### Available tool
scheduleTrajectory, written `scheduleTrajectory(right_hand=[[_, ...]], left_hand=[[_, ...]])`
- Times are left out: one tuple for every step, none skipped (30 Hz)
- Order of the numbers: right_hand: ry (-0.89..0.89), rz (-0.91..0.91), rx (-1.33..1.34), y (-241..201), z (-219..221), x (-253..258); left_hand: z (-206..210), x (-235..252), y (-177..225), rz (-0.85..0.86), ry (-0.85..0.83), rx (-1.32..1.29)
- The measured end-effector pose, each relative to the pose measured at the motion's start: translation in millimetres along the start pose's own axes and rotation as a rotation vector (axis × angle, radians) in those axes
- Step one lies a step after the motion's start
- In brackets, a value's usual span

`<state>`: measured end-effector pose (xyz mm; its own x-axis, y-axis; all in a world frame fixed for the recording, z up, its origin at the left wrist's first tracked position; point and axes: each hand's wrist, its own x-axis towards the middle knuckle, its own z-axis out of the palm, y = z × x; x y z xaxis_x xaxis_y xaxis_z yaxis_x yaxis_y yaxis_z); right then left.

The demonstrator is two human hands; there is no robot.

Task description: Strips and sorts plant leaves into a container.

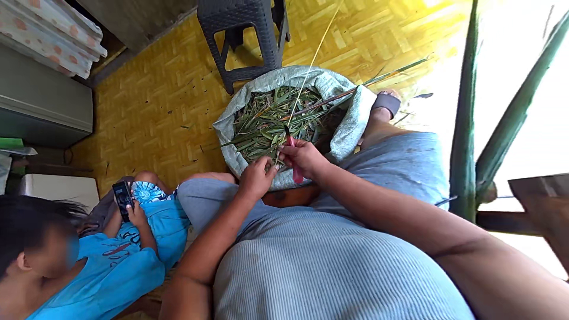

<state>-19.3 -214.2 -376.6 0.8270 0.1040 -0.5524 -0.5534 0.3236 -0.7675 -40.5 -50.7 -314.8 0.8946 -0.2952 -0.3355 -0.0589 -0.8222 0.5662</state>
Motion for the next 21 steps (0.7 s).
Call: scheduleTrajectory(right_hand=[[-0.022, -0.002, 0.041, -2.3, 4.8, -3.8], [-0.036, -0.012, 0.053, -3.9, 9.7, -7.4], [-0.046, -0.023, 0.052, -5.6, 14.3, -10.5], [-0.048, -0.041, 0.033, -7.1, 18.0, -12.5], [-0.041, -0.073, -0.017, -8.5, 20.5, -13.5], [-0.033, -0.122, -0.115, -9.8, 21.1, -14.0], [-0.03, -0.184, -0.254, -10.5, 19.6, -13.7], [-0.044, -0.233, -0.383, -11.8, 16.8, -13.9], [-0.063, -0.255, -0.482, -13.3, 15.0, -14.7], [-0.085, -0.254, -0.556, -14.8, 14.7, -16.9], [-0.111, -0.247, -0.613, -16.5, 15.5, -20.8], [-0.139, -0.249, -0.668, -17.5, 16.7, -25.0], [-0.168, -0.258, -0.721, -17.5, 17.9, -28.2], [-0.19, -0.272, -0.757, -16.6, 19.3, -30.2], [-0.206, -0.278, -0.775, -16.0, 21.3, -32.5], [-0.212, -0.281, -0.777, -15.4, 23.0, -34.4], [-0.209, -0.279, -0.77, -15.2, 24.0, -35.2], [-0.202, -0.273, -0.758, -15.9, 24.6, -35.4], [-0.194, -0.26, -0.742, -17.5, 25.0, -35.0], [-0.186, -0.243, -0.721, -19.5, 25.5, -34.5], [-0.176, -0.233, -0.689, -20.3, 25.8, -34.1]], left_hand=[[3.2, 0.0, -2.2, -0.034, -0.03, -0.04], [5.5, -0.4, -3.4, -0.05, -0.031, -0.056], [6.0, -0.6, -3.2, -0.064, -0.024, -0.057], [5.4, -0.3, -2.2, -0.082, -0.019, -0.055], [3.8, -0.2, -0.8, -0.099, -0.015, -0.06], [1.4, -0.4, 0.8, -0.116, -0.011, -0.077], [-1.2, -0.5, 1.8, -0.128, -0.001, -0.101], [-4.4, 0.2, 2.1, -0.144, 0.002, -0.131], [-7.7, 1.1, 1.9, -0.157, -0.002, -0.17], [-11.0, 2.3, 1.7, -0.166, -0.008, -0.204], [-13.5, 4.1, 0.9, -0.168, -0.012, -0.232], [-15.1, 6.1, -0.3, -0.166, -0.014, -0.255], [-15.8, 8.9, -2.1, -0.164, -0.012, -0.274], [-16.1, 11.3, -3.0, -0.166, -0.009, -0.284], [-16.5, 13.0, -3.1, -0.17, -0.004, -0.283], [-16.7, 13.9, -2.3, -0.172, 0.004, -0.276], [-17.0, 14.6, -1.2, -0.172, 0.007, -0.265], [-17.6, 14.6, 0.4, -0.174, 0.004, -0.261], [-18.5, 14.1, 2.0, -0.175, -0.003, -0.258], [-20.1, 12.5, 4.2, -0.176, -0.011, -0.262], [-22.5, 9.9, 6.8, -0.179, -0.022, -0.271]])
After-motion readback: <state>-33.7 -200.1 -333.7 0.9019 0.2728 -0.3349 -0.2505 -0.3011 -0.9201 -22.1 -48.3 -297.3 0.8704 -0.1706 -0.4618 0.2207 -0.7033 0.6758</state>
